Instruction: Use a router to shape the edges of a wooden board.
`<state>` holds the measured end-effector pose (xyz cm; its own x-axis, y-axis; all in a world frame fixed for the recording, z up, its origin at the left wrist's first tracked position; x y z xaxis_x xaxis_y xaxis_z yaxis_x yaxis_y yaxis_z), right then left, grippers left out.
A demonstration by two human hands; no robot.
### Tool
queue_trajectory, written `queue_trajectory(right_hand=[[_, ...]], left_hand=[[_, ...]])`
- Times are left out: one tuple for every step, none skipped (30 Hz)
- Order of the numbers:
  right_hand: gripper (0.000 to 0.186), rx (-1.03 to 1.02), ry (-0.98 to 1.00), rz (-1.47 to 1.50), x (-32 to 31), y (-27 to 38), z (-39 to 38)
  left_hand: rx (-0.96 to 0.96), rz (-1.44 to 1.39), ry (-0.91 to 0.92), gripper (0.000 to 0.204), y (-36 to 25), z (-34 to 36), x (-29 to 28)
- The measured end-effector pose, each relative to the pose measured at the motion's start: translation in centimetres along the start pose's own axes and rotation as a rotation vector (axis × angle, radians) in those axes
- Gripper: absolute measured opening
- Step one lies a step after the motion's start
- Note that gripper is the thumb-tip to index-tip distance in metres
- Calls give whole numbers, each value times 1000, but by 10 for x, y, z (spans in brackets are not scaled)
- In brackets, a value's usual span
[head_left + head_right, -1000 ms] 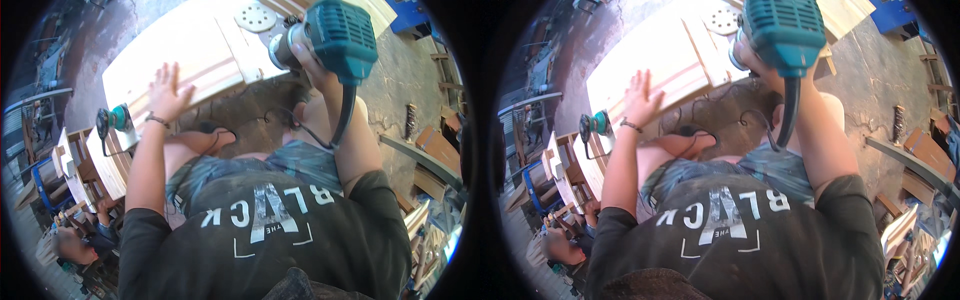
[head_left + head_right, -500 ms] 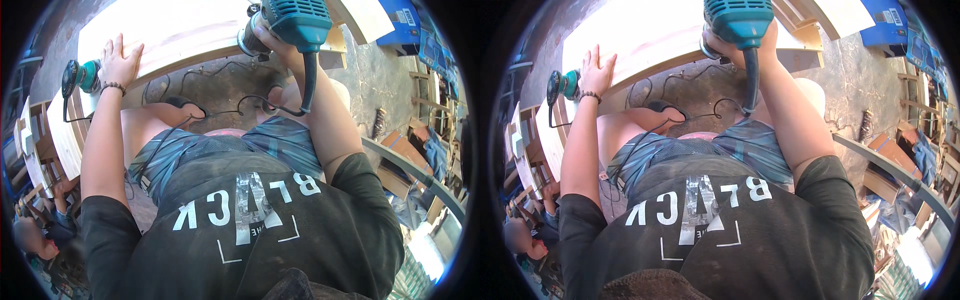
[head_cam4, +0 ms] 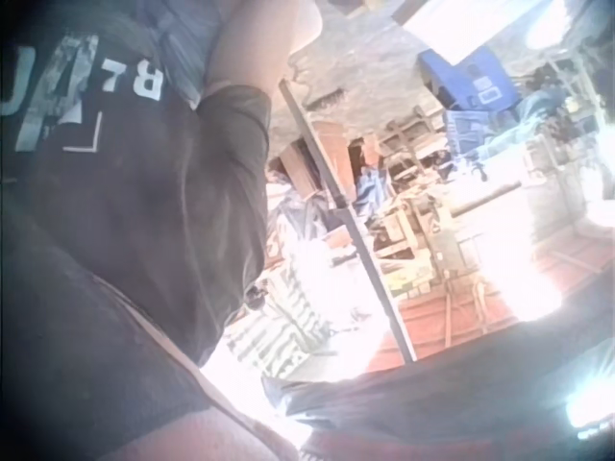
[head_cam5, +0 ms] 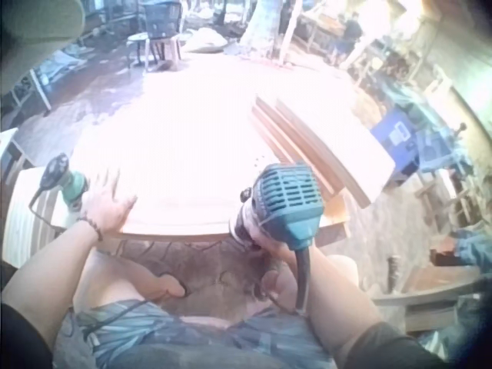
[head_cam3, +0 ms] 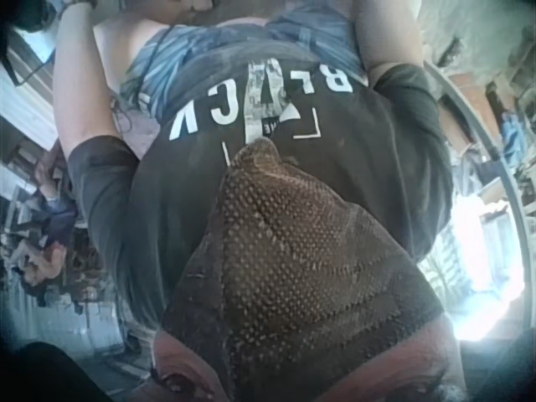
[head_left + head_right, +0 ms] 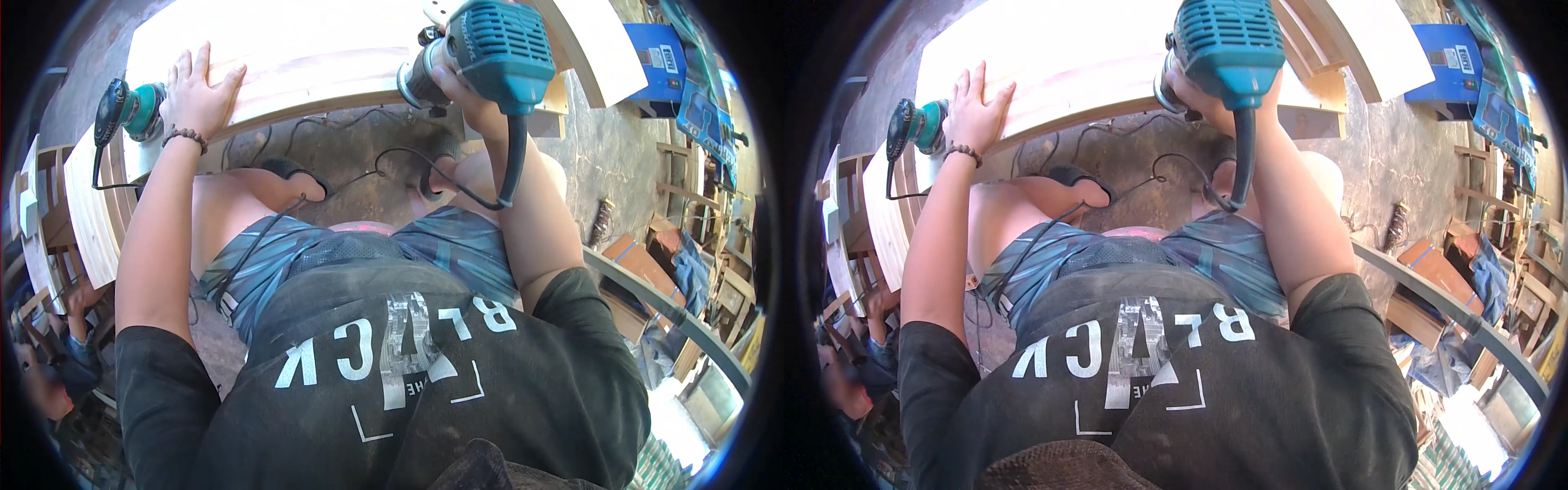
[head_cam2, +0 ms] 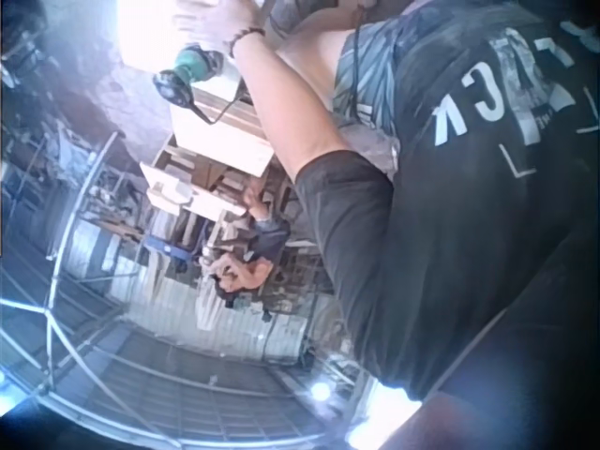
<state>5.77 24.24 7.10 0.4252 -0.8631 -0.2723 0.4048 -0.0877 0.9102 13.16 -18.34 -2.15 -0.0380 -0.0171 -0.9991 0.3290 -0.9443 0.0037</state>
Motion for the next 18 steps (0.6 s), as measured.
queue_trajectory(right_hand=[[44, -120, 26, -319, 4, 5, -1], [46, -211, 37, -560, 8, 7, -2], [49, -263, 11, -633, 9, 7, -2], [49, -281, -28, -629, 8, 6, -1], [49, -285, -45, -618, 7, 5, 0], [50, -281, -45, -666, 8, 4, 2], [51, -281, -53, -685, 8, 4, 3], [51, -270, -59, -635, 7, 4, 4], [51, -265, -55, -593, 6, 4, 5], [52, -255, -59, -577, 6, 4, 5], [52, -253, -55, -568, 6, 4, 5], [51, -253, -55, -554, 6, 4, 4], [51, -252, -54, -540, 7, 4, 4], [50, -252, -57, -523, 7, 3, 3], [49, -254, -60, -503, 8, 2, 3], [48, -255, -64, -484, 9, 1, 4], [48, -259, -68, -461, 10, 0, 4], [49, -260, -55, -401, 11, -1, 5]], left_hand=[[-4, 5, 6, 95, 1, 0, 1], [-10, 9, 11, 96, 1, 1, 2], [-13, 21, 15, 96, 2, 0, 3], [-22, 18, 27, 95, 2, 1, 5], [-18, 20, -1, 95, 2, 0, 3], [-30, 33, 14, 95, 3, 0, 4], [-41, 46, 29, 94, 4, 0, 5], [-40, 52, 30, 94, 4, -1, 6], [-39, 57, 34, 94, 4, -1, 6], [-27, 61, 12, 94, 3, -1, 5], [-37, 64, 32, 94, 4, -2, 7], [-37, 69, 26, 94, 4, -1, 7], [-33, 74, 16, 94, 4, -1, 7], [-36, 80, 12, 94, 4, -1, 7], [-34, 86, 5, 94, 4, -1, 7], [-37, 96, 18, 94, 4, -1, 8], [-34, 96, 5, 94, 4, -1, 8], [-36, 100, 9, 94, 4, -1, 8]])
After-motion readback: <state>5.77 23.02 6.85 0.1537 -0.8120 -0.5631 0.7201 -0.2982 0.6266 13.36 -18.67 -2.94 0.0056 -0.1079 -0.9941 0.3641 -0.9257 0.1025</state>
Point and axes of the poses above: each hand's wrist, its own z-axis towards the middle knuckle, its own x-axis out of the palm, y = z × x, the point moved 7 cm from there along z, towards the middle knuckle, and after that the axes turned 6 degrees about y, right-handed, at the moved point
